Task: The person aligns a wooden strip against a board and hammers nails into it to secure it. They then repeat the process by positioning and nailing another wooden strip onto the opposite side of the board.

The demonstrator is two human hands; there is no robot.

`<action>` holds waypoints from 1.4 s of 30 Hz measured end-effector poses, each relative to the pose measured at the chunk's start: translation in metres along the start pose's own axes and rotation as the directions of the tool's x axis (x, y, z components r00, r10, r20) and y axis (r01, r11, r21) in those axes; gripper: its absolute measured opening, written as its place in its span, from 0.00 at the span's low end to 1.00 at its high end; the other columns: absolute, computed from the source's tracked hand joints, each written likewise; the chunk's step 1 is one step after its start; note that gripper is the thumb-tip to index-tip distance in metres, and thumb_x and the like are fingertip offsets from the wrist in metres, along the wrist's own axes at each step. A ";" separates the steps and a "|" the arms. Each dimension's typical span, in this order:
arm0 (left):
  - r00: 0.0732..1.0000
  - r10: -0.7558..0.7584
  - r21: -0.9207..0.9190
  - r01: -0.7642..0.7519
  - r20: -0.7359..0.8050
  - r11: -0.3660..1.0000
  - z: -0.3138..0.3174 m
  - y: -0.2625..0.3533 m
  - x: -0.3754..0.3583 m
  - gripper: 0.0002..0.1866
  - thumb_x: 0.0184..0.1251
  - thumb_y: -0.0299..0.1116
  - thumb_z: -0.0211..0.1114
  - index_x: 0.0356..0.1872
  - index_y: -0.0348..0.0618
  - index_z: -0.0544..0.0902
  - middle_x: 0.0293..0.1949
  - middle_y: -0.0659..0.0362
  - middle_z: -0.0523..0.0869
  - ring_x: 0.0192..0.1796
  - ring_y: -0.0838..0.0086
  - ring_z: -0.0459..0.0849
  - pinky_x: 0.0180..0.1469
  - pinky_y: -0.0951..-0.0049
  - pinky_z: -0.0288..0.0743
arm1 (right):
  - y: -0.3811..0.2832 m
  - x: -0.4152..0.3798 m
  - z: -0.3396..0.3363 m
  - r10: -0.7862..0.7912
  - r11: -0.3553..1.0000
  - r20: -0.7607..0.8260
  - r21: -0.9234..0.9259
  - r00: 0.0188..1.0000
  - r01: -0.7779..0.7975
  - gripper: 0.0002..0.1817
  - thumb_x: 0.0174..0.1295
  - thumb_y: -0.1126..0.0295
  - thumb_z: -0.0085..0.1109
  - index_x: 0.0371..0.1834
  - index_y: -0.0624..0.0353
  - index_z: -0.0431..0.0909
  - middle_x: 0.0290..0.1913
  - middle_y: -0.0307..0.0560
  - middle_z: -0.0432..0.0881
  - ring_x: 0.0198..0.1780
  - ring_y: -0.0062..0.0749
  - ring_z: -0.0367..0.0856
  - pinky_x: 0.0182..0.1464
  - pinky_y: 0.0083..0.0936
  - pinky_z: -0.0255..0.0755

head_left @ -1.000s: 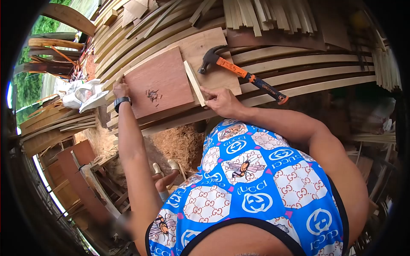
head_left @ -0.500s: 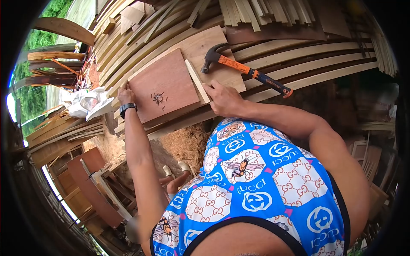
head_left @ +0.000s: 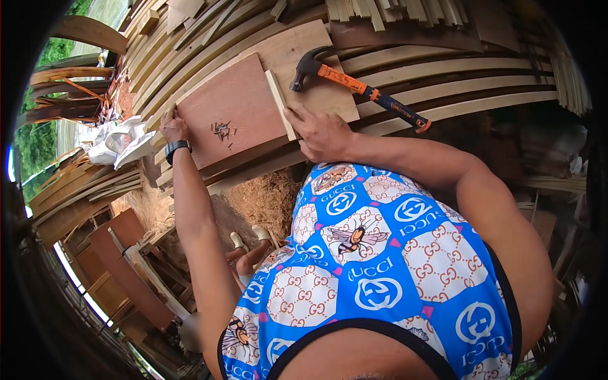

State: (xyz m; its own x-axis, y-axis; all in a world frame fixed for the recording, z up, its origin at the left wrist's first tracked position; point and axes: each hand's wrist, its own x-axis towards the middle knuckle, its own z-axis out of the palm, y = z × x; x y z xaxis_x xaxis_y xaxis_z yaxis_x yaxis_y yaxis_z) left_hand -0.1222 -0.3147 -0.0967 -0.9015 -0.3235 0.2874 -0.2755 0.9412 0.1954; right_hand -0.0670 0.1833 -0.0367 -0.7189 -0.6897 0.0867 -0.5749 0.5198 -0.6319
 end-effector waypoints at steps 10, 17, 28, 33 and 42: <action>1.000 0.000 -0.019 0.000 -0.005 1.000 0.002 -0.005 -0.003 0.15 0.82 0.35 0.59 0.58 0.51 0.92 0.53 0.45 0.92 0.61 0.48 0.87 0.66 0.53 0.78 | 0.014 0.018 0.004 0.071 0.997 -0.020 -0.015 0.997 -0.071 0.36 0.56 0.63 0.63 0.72 0.61 0.76 0.77 0.56 0.74 0.44 0.57 0.92 0.44 0.49 0.89; 0.999 -0.044 -0.045 0.045 0.027 0.998 -0.001 -0.001 -0.003 0.15 0.82 0.35 0.59 0.58 0.51 0.92 0.53 0.49 0.92 0.61 0.49 0.86 0.66 0.53 0.78 | 0.016 0.021 0.006 0.059 0.997 -0.024 -0.038 0.998 -0.060 0.37 0.55 0.62 0.63 0.72 0.61 0.76 0.77 0.55 0.75 0.39 0.56 0.92 0.42 0.49 0.89; 1.000 -0.019 -0.027 0.019 0.011 0.999 -0.006 0.007 -0.004 0.15 0.83 0.34 0.58 0.59 0.50 0.91 0.52 0.49 0.91 0.59 0.48 0.86 0.63 0.54 0.79 | 0.014 0.028 0.001 0.081 0.994 -0.001 -0.074 0.997 -0.081 0.39 0.58 0.61 0.61 0.76 0.64 0.73 0.79 0.56 0.74 0.35 0.55 0.93 0.38 0.48 0.89; 0.999 -0.034 -0.027 0.035 0.025 0.999 -0.007 0.004 0.000 0.16 0.83 0.36 0.58 0.59 0.51 0.91 0.53 0.48 0.91 0.60 0.49 0.86 0.65 0.54 0.79 | 0.014 0.029 0.000 0.086 0.994 0.002 -0.065 0.996 -0.086 0.39 0.58 0.61 0.61 0.76 0.64 0.73 0.79 0.55 0.73 0.35 0.55 0.93 0.38 0.48 0.89; 0.998 -0.056 -0.025 0.056 0.009 0.998 -0.007 -0.001 -0.003 0.15 0.83 0.38 0.58 0.59 0.54 0.91 0.55 0.47 0.92 0.61 0.47 0.87 0.65 0.53 0.79 | 0.013 0.028 -0.011 0.083 0.995 0.066 -0.055 0.994 -0.079 0.39 0.60 0.60 0.63 0.77 0.61 0.73 0.81 0.51 0.72 0.39 0.55 0.93 0.44 0.48 0.89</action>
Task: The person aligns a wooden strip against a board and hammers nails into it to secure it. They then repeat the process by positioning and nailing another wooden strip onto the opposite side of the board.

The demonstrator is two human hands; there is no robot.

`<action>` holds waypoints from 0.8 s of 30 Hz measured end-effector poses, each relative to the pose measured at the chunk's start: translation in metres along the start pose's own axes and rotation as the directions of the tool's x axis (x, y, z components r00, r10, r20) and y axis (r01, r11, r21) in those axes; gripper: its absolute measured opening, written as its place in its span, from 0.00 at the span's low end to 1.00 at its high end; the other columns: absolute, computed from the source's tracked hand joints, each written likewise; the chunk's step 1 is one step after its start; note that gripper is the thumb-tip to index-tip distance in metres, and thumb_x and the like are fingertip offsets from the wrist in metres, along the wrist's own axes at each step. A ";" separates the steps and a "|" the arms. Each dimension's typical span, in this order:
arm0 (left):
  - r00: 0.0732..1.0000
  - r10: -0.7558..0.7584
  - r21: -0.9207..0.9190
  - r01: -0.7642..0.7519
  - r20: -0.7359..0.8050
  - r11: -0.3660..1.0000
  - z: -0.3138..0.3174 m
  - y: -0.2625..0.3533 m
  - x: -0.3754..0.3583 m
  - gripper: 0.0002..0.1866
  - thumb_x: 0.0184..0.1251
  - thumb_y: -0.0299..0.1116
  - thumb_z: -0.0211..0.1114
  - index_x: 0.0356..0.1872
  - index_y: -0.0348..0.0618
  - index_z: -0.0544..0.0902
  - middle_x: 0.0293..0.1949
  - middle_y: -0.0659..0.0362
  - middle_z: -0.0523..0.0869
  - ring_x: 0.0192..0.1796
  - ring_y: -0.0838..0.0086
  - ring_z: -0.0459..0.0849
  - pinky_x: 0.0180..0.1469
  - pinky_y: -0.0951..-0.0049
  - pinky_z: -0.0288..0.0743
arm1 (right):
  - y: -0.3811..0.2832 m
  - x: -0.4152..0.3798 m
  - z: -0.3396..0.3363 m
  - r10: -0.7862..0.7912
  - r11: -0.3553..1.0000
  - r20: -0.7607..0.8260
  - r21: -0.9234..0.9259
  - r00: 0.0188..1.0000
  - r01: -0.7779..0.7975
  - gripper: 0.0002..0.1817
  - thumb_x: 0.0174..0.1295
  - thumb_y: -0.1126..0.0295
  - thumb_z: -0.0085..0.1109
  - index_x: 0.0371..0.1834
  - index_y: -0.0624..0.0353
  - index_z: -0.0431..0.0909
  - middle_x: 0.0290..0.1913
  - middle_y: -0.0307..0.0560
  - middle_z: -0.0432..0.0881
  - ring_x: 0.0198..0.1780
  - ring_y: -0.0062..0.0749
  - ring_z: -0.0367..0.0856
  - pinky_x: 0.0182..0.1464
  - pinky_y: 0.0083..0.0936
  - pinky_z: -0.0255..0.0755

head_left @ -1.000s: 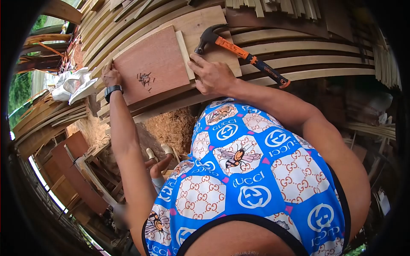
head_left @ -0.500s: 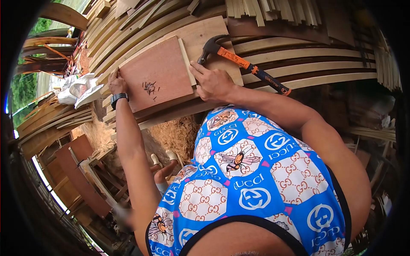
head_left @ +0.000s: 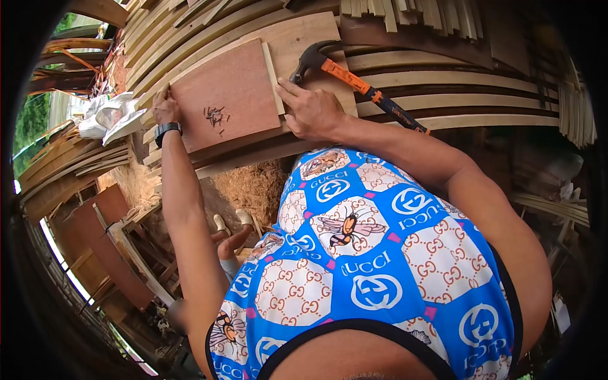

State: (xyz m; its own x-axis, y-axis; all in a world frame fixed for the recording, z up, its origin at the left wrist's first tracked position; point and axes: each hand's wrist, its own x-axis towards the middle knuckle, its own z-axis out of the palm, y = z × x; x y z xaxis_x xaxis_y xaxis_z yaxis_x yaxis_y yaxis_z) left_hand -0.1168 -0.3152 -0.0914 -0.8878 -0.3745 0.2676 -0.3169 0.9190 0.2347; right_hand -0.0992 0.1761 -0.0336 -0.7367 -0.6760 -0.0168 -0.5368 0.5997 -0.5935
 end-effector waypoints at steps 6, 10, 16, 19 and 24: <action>1.000 0.016 0.003 -0.016 -0.011 1.000 -0.004 0.006 -0.001 0.15 0.83 0.37 0.58 0.58 0.54 0.92 0.55 0.47 0.92 0.64 0.47 0.86 0.67 0.54 0.79 | -0.002 0.001 -0.010 0.011 1.000 0.058 0.013 0.998 -0.011 0.39 0.61 0.61 0.63 0.78 0.60 0.72 0.81 0.52 0.71 0.43 0.57 0.92 0.48 0.51 0.88; 0.998 0.050 -0.021 -0.051 -0.045 0.999 -0.001 0.003 0.000 0.15 0.82 0.37 0.59 0.57 0.54 0.92 0.56 0.47 0.91 0.64 0.48 0.86 0.68 0.54 0.79 | 0.001 0.001 -0.010 0.003 0.999 0.075 0.054 0.997 -0.007 0.39 0.61 0.61 0.63 0.79 0.60 0.70 0.81 0.53 0.71 0.50 0.59 0.91 0.54 0.53 0.85; 0.997 -0.031 -0.086 0.024 -0.074 0.996 -0.005 0.012 -0.003 0.15 0.78 0.36 0.63 0.58 0.50 0.92 0.57 0.44 0.89 0.62 0.46 0.85 0.68 0.54 0.78 | -0.007 0.000 -0.037 -0.099 0.987 -0.011 0.125 0.995 0.100 0.36 0.63 0.65 0.65 0.76 0.62 0.72 0.72 0.59 0.79 0.51 0.55 0.90 0.53 0.48 0.85; 0.954 -0.081 -0.051 0.069 -0.290 0.996 -0.013 0.012 -0.015 0.18 0.73 0.38 0.68 0.58 0.42 0.90 0.61 0.40 0.86 0.63 0.46 0.84 0.67 0.53 0.78 | -0.011 0.014 -0.055 -0.152 0.968 -0.092 0.187 0.984 0.167 0.32 0.63 0.66 0.65 0.72 0.63 0.76 0.63 0.60 0.85 0.47 0.53 0.91 0.49 0.45 0.85; 0.824 -0.555 -0.140 0.540 -0.112 0.830 -0.061 0.029 -0.063 0.21 0.71 0.41 0.70 0.57 0.38 0.90 0.55 0.41 0.90 0.58 0.47 0.88 0.63 0.54 0.80 | -0.020 0.043 -0.088 -0.025 0.975 -0.057 0.218 0.998 0.037 0.24 0.64 0.70 0.68 0.64 0.63 0.83 0.48 0.57 0.90 0.36 0.45 0.88 0.41 0.37 0.81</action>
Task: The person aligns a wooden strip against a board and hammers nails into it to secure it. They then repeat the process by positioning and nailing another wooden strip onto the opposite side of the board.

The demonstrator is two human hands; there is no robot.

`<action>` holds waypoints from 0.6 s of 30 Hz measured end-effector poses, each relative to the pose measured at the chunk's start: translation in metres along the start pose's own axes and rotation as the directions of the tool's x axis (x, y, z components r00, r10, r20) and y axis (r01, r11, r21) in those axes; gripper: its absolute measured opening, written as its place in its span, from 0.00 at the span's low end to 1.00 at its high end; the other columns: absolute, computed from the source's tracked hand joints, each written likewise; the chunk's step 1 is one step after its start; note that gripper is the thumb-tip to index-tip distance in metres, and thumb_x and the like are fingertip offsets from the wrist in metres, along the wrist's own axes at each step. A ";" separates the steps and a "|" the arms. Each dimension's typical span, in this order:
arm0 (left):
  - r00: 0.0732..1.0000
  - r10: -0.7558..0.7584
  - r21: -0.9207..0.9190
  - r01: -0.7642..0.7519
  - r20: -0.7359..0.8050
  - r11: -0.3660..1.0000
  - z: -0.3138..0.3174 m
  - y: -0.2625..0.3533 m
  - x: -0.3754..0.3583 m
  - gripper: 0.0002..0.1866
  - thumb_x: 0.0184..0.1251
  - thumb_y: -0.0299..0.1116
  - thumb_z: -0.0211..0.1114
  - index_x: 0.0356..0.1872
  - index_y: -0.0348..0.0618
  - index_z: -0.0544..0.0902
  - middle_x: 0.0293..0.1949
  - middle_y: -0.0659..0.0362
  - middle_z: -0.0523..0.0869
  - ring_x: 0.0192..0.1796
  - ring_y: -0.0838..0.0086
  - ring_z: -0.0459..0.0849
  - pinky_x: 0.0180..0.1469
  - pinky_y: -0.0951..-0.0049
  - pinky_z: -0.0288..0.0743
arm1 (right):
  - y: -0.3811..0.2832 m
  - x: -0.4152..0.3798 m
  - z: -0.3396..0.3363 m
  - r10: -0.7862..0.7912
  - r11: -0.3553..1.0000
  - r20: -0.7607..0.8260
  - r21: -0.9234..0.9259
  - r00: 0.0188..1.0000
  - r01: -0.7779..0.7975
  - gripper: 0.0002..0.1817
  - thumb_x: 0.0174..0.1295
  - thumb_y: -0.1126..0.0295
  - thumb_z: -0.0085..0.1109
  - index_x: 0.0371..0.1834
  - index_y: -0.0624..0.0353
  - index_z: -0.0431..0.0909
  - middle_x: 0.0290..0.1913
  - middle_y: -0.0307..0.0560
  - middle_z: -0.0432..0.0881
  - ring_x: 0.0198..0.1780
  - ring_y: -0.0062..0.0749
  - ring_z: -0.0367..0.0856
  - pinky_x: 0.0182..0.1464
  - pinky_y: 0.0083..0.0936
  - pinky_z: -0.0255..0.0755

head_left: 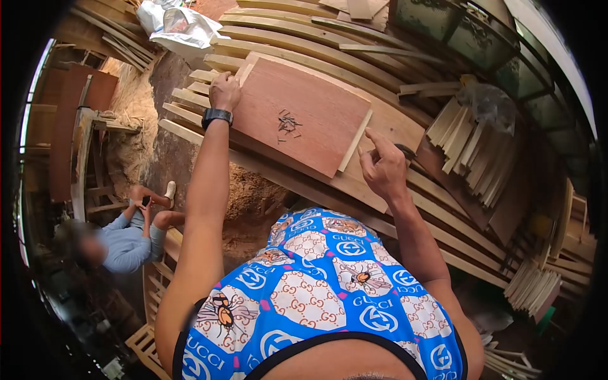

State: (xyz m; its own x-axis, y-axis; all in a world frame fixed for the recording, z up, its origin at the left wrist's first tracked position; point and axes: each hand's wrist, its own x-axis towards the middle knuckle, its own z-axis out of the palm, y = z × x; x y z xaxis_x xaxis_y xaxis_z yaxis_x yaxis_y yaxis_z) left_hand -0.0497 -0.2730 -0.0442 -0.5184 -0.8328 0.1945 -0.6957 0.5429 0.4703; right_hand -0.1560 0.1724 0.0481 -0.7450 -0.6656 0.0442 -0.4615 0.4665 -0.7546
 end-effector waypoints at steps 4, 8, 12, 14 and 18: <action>0.979 -0.172 -0.121 0.185 0.110 0.975 -0.032 0.008 -0.055 0.19 0.70 0.42 0.71 0.54 0.39 0.92 0.48 0.41 0.92 0.53 0.49 0.90 0.58 0.56 0.83 | 0.003 0.031 -0.003 -0.166 0.986 -0.031 0.002 0.986 0.166 0.22 0.64 0.70 0.68 0.62 0.63 0.84 0.48 0.57 0.90 0.39 0.46 0.89 0.43 0.37 0.83; 0.994 -0.097 -0.245 0.107 0.053 0.963 -0.036 0.023 -0.088 0.16 0.70 0.43 0.72 0.49 0.44 0.94 0.42 0.45 0.91 0.48 0.50 0.90 0.54 0.55 0.82 | -0.001 0.085 0.013 -0.297 0.953 -0.035 -0.071 0.954 0.294 0.20 0.64 0.70 0.68 0.60 0.63 0.85 0.51 0.58 0.90 0.49 0.50 0.88 0.54 0.40 0.82; 1.000 -0.026 -0.293 0.025 0.003 0.956 -0.038 0.054 -0.114 0.11 0.69 0.41 0.73 0.46 0.48 0.95 0.36 0.50 0.88 0.44 0.54 0.86 0.51 0.55 0.78 | -0.020 0.134 0.031 -0.396 0.908 -0.034 -0.165 0.918 0.386 0.21 0.64 0.69 0.68 0.60 0.62 0.85 0.54 0.59 0.89 0.57 0.55 0.85 0.62 0.44 0.79; 0.999 0.002 -0.294 -0.013 -0.038 0.956 -0.042 0.069 -0.126 0.11 0.69 0.38 0.73 0.47 0.47 0.95 0.35 0.50 0.88 0.43 0.55 0.87 0.49 0.57 0.79 | -0.024 0.150 0.040 -0.423 0.890 -0.045 -0.207 0.905 0.406 0.21 0.63 0.68 0.69 0.59 0.62 0.86 0.56 0.59 0.89 0.58 0.56 0.84 0.64 0.44 0.78; 0.983 0.060 -0.315 -0.114 -0.176 0.942 -0.055 0.087 -0.145 0.08 0.66 0.31 0.74 0.42 0.42 0.95 0.33 0.53 0.89 0.41 0.57 0.87 0.46 0.58 0.78 | -0.037 0.163 0.050 -0.371 0.903 0.006 -0.231 0.929 0.362 0.19 0.66 0.66 0.69 0.59 0.60 0.88 0.59 0.58 0.89 0.63 0.53 0.85 0.67 0.41 0.78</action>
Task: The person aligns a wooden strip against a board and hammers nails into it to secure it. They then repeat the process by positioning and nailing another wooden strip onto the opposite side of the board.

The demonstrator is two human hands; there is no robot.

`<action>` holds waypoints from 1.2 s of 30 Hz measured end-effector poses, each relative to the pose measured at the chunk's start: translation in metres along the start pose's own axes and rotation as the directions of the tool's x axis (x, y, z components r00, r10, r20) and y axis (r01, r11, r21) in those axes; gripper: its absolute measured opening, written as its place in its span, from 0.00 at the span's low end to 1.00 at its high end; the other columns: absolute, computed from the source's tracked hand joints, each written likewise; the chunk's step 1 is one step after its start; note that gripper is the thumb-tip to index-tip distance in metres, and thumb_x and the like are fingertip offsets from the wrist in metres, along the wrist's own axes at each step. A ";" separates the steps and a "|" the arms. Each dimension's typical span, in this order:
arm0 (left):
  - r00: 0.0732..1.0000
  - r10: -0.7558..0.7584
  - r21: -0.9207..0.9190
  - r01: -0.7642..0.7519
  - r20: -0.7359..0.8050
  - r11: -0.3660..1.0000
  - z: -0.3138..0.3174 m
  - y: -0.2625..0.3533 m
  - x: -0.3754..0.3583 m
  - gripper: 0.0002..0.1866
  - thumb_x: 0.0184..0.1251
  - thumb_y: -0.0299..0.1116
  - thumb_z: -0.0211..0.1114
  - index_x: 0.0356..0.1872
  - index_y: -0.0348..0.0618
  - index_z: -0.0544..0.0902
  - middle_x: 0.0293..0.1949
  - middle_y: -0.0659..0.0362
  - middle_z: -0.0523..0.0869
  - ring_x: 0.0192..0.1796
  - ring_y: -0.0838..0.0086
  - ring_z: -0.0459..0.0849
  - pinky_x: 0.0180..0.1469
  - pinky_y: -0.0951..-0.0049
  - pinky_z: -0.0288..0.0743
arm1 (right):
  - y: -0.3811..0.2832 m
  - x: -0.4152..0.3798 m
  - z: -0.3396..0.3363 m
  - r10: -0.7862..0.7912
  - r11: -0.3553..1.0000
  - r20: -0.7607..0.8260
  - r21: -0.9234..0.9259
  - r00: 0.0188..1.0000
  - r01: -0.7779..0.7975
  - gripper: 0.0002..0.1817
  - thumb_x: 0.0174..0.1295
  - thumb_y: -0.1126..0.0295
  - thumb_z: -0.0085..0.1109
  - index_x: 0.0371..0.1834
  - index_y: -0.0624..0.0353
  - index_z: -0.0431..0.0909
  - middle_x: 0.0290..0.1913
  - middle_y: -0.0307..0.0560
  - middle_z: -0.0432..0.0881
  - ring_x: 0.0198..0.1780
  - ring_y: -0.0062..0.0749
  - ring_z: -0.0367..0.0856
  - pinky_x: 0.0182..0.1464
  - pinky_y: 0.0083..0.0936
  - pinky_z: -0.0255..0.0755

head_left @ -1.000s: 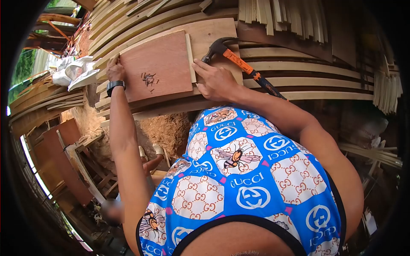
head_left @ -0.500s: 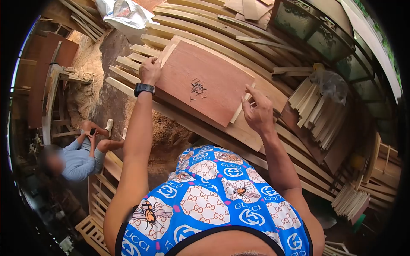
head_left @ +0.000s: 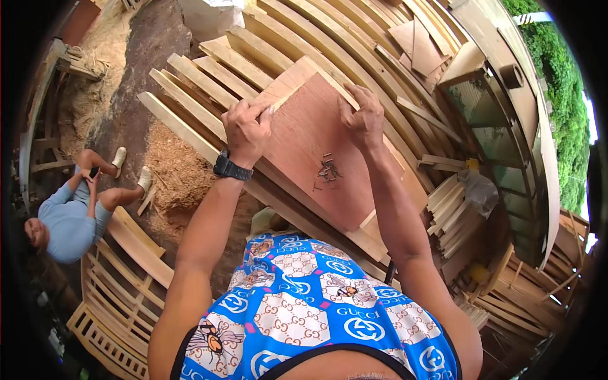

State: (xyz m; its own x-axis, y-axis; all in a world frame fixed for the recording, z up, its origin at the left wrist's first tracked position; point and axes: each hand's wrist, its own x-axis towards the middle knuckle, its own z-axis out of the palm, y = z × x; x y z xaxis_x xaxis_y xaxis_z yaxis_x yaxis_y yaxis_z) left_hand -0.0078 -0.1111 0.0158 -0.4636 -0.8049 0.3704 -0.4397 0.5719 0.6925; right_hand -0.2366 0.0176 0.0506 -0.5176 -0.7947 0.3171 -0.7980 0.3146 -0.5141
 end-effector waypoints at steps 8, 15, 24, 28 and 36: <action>0.993 -0.054 -0.057 0.061 0.108 0.996 -0.054 0.008 -0.029 0.08 0.65 0.27 0.74 0.43 0.40 0.93 0.40 0.55 0.88 0.46 0.60 0.83 0.53 0.61 0.74 | -0.013 -0.002 -0.005 0.124 0.991 0.042 0.041 0.991 -0.126 0.19 0.66 0.67 0.70 0.58 0.61 0.87 0.53 0.56 0.89 0.56 0.49 0.86 0.61 0.40 0.79; 0.965 0.084 -0.120 -0.055 0.249 0.991 -0.074 0.003 -0.024 0.17 0.58 0.23 0.77 0.50 0.41 0.93 0.49 0.56 0.86 0.53 0.58 0.80 0.59 0.59 0.72 | -0.040 0.010 -0.013 0.246 0.964 0.095 0.076 0.965 -0.253 0.20 0.65 0.68 0.72 0.60 0.61 0.87 0.54 0.57 0.89 0.57 0.47 0.87 0.62 0.39 0.80; 0.953 0.052 -0.180 0.003 0.299 0.984 -0.088 -0.022 -0.036 0.21 0.55 0.21 0.77 0.53 0.47 0.93 0.67 0.51 0.82 0.72 0.49 0.74 0.74 0.52 0.67 | -0.092 0.021 -0.018 -0.301 0.903 0.438 -0.154 0.847 0.401 0.18 0.69 0.57 0.70 0.60 0.44 0.91 0.73 0.52 0.79 0.78 0.55 0.69 0.79 0.53 0.64; 0.970 -0.016 -0.225 0.072 0.241 0.972 -0.082 -0.020 -0.049 0.21 0.55 0.22 0.79 0.52 0.49 0.94 0.70 0.50 0.82 0.74 0.48 0.73 0.76 0.50 0.67 | -0.111 0.002 -0.026 -0.304 0.841 0.595 -0.198 0.744 0.503 0.22 0.72 0.50 0.66 0.64 0.46 0.88 0.74 0.48 0.79 0.80 0.53 0.67 0.84 0.60 0.51; 0.983 -0.041 -0.286 0.091 0.178 0.954 -0.075 -0.023 -0.055 0.19 0.55 0.23 0.80 0.49 0.48 0.95 0.66 0.51 0.85 0.72 0.50 0.75 0.74 0.53 0.71 | -0.119 -0.019 -0.017 -0.248 0.842 0.615 -0.245 0.748 0.480 0.32 0.73 0.47 0.64 0.71 0.58 0.81 0.76 0.48 0.77 0.82 0.53 0.65 0.86 0.65 0.39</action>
State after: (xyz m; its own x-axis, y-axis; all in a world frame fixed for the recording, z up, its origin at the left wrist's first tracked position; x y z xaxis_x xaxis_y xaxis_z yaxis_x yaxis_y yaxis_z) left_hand 0.0852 -0.0919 0.0258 -0.5749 -0.7864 0.2258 -0.2415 0.4268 0.8715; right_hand -0.1372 0.0040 0.1190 0.0003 -0.9921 -0.1257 -0.9963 0.0105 -0.0855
